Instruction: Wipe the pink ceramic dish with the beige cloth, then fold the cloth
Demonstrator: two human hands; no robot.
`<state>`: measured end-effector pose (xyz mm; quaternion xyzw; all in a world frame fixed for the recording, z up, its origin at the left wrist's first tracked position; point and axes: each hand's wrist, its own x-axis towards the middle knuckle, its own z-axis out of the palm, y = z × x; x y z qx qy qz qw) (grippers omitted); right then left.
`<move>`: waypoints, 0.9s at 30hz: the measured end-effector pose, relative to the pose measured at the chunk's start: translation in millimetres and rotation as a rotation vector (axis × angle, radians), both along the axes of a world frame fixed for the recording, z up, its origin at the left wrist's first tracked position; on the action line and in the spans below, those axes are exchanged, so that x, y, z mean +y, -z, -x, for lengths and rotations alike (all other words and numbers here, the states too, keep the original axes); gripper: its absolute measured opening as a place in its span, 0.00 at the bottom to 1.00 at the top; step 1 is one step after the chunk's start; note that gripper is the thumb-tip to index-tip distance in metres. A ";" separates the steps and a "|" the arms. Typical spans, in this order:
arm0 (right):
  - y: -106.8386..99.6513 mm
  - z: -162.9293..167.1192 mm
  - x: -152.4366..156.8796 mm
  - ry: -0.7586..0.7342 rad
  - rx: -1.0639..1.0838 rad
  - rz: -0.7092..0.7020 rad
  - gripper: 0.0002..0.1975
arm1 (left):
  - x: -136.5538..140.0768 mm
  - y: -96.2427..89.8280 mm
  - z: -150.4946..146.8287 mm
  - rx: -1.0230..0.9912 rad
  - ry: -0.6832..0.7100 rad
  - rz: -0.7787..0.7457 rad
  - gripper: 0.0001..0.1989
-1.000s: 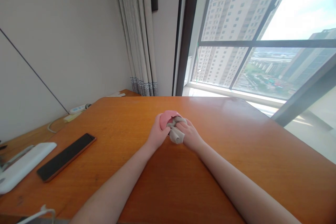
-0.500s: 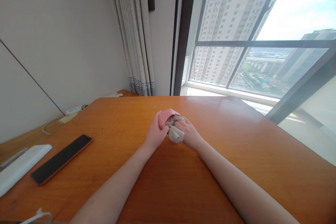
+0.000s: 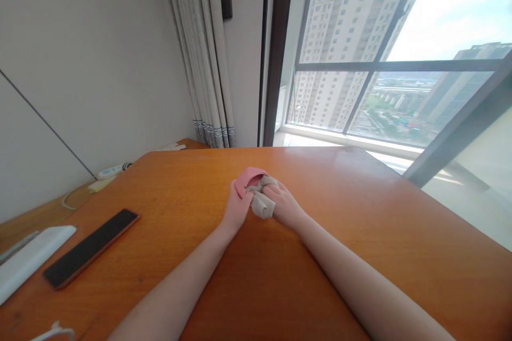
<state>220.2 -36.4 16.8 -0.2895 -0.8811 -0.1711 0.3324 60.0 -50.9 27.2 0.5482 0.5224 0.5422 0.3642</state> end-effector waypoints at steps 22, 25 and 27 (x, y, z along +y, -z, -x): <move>7.0 0.8 -0.4 -0.016 0.131 -0.021 0.08 | -6.6 -4.0 -0.7 -0.049 0.089 -0.106 0.27; 10.3 1.6 -0.3 0.013 0.175 -0.033 0.09 | -11.0 3.9 -8.3 -0.174 0.093 -0.102 0.41; 11.1 1.8 0.2 0.014 0.187 -0.030 0.09 | -11.7 8.1 -11.0 -0.199 0.103 -0.108 0.40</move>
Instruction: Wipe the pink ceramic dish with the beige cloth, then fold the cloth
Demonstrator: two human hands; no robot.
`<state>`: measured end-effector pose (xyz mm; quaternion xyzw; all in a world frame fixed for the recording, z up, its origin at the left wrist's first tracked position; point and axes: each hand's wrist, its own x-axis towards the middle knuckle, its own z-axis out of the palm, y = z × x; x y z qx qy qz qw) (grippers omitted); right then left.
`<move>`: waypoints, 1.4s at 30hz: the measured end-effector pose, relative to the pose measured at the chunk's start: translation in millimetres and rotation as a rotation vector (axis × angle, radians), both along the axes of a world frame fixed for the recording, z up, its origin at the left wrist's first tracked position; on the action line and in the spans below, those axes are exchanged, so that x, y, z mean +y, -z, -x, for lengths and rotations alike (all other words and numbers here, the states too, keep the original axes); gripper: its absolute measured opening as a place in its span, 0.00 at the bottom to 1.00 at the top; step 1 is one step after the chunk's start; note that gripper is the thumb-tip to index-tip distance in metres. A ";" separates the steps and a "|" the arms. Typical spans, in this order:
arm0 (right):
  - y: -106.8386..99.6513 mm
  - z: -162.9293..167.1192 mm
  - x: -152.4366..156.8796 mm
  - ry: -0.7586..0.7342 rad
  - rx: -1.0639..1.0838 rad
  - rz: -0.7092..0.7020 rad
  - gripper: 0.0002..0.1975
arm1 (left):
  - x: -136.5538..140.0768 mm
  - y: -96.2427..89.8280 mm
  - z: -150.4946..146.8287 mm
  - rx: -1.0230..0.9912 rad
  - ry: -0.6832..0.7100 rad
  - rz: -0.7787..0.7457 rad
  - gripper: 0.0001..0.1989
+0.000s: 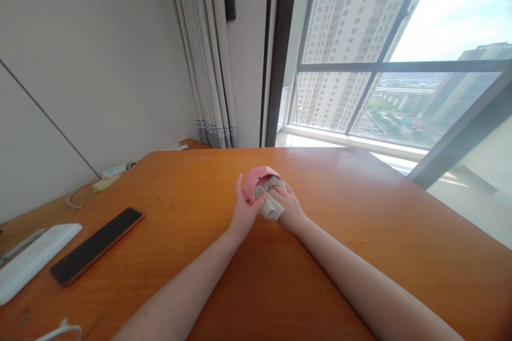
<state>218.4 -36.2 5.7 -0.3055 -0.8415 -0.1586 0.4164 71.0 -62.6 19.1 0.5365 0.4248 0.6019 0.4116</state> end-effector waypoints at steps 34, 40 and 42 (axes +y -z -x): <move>-17.7 7.3 -9.0 -0.034 -0.152 0.013 0.11 | 19.2 11.2 14.3 -0.014 -0.051 0.008 0.19; -25.1 -14.8 -9.7 -0.134 -0.055 -0.019 0.12 | 30.8 10.9 28.9 0.041 0.012 0.162 0.13; -25.7 -20.8 -13.5 -0.049 0.151 -0.068 0.17 | 30.3 15.0 27.6 0.028 0.036 0.185 0.13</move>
